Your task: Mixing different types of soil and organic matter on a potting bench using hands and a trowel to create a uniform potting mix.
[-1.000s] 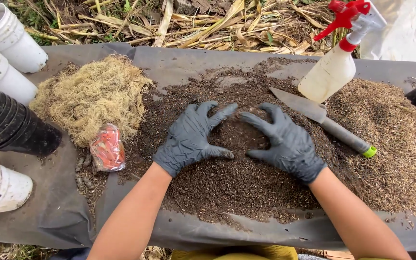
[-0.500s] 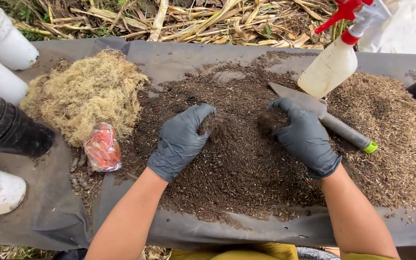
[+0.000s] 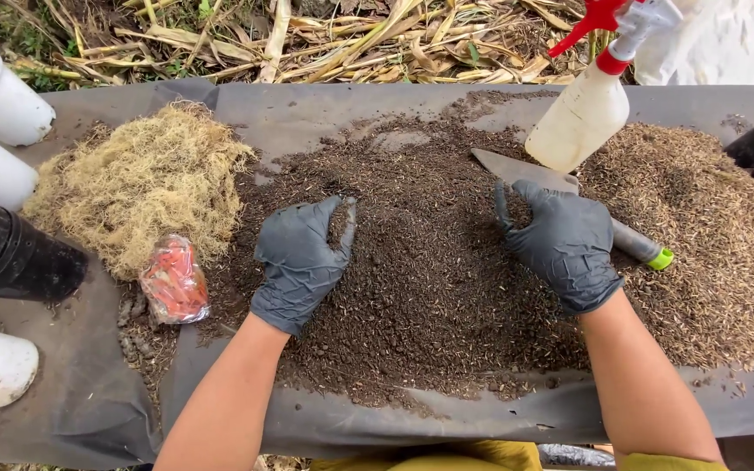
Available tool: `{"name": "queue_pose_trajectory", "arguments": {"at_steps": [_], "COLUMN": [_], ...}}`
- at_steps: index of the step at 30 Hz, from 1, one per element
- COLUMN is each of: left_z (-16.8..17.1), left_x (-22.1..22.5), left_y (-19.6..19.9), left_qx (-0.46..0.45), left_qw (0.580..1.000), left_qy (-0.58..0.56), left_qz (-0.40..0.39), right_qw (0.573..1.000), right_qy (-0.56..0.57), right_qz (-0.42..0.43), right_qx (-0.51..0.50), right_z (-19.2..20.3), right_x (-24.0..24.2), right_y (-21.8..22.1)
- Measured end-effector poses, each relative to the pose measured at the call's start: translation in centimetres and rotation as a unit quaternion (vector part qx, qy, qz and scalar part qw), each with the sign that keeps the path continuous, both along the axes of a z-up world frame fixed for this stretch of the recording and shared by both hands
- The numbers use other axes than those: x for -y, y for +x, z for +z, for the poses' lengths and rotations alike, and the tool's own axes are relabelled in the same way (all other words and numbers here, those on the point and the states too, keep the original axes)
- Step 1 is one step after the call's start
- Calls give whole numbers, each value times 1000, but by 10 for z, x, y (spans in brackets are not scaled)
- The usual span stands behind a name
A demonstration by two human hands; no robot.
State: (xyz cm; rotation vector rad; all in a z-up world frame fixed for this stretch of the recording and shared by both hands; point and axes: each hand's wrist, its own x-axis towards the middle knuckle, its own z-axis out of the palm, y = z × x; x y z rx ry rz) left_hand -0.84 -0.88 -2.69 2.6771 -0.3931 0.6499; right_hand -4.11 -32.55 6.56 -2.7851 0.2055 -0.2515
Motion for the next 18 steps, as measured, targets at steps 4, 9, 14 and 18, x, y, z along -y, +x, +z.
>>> {"name": "queue_pose_trajectory", "arguments": {"at_steps": [4, 9, 14, 18], "left_z": [-21, 2, -6, -1], "left_x": [-4, -6, -3, -2], "left_y": [5, 1, 2, -2], "left_qx": [-34, -126, -142, -124], "left_qw": [999, 990, 986, 984], "left_qy": [3, -47, -77, -121], "left_qz": [3, -41, -39, -35], "right_qw": [999, 996, 992, 999], "right_qy": [-40, -55, -17, 25], "right_qz": [-13, -70, -116, -29], "right_qx": [22, -5, -34, 22], "right_z": [2, -28, -48, -39], "right_x": [0, 22, 32, 37], "right_y": [0, 17, 34, 32]}}
